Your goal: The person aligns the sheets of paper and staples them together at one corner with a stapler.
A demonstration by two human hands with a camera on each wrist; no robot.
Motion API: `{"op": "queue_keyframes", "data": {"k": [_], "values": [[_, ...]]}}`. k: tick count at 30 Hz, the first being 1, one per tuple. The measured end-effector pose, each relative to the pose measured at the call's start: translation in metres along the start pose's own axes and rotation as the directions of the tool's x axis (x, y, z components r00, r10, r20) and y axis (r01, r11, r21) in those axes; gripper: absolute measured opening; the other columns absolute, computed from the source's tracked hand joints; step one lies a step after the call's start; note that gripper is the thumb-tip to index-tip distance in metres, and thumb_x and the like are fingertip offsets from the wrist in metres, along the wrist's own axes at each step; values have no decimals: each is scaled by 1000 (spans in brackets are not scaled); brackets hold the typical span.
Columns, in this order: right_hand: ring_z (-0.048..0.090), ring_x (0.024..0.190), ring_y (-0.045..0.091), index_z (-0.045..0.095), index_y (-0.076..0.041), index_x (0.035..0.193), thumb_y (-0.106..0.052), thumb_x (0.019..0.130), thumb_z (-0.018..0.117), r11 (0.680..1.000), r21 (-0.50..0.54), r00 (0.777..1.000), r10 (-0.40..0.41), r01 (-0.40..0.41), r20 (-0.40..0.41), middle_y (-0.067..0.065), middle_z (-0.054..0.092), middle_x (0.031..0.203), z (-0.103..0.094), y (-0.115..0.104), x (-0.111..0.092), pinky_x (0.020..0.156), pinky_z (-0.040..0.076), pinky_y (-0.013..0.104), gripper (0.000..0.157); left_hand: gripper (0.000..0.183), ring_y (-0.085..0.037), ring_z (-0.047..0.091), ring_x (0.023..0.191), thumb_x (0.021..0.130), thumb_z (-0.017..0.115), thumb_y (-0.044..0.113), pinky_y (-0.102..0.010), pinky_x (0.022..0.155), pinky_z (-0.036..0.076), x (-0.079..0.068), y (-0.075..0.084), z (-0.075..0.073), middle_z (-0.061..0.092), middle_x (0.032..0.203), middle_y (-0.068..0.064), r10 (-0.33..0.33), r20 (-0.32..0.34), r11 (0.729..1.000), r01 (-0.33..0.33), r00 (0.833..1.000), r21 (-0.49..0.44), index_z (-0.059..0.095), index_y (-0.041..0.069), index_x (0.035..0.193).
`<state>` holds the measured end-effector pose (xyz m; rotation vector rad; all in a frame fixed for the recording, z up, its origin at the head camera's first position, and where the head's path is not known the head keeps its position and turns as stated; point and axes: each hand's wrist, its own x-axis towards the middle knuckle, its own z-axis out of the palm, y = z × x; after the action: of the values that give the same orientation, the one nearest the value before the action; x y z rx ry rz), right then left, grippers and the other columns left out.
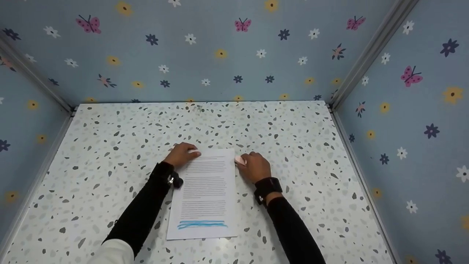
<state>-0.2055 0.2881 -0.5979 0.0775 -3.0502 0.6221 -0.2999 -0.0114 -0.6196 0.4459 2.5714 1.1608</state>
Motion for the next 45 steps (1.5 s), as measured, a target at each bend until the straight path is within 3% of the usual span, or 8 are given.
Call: {"op": "queue_keyframes", "data": {"k": [12,24,32,39,45], "values": [[50,65,19,78,-10,104,-41,92,76,991,-82,991,-112,106,-73,0,54,72,3,-7,5,58,45,37,33,36,-34,61,121,97,71,22,-43,104,44,-2,6,-3,68,124,-19,5,11,999,-6,1000,46,70,-4,122],[60,77,22,76,-12,115,-45,93,74,1000,3,1000,-16,16,-9,2,66,84,7,-13,19,69,50,41,40,36,-33,61,121,95,74,23,-42,105,44,2,2,-1,68,124,-19,-15,16,1000,15,1000,13,72,-2,120],[60,76,24,75,-12,116,-40,93,75,996,26,994,-84,86,-62,2,64,81,6,-16,19,70,50,43,37,33,-33,62,118,95,73,22,-42,104,45,4,-3,0,69,122,-18,4,10,1000,-4,1000,16,73,-2,117],[58,72,21,74,-11,117,-39,95,73,996,20,996,-82,83,-28,1,62,78,5,-19,22,65,49,39,36,37,-33,60,122,96,72,25,-42,105,44,1,0,0,67,127,-18,-39,22,999,39,999,9,71,-2,122],[67,89,28,72,-10,125,-26,94,75,984,39,982,-169,173,-86,9,73,99,0,-21,24,79,54,43,35,38,-34,60,122,96,73,25,-42,106,43,2,1,-1,68,125,-19,-23,-1,999,23,1000,25,71,-3,121]]}}
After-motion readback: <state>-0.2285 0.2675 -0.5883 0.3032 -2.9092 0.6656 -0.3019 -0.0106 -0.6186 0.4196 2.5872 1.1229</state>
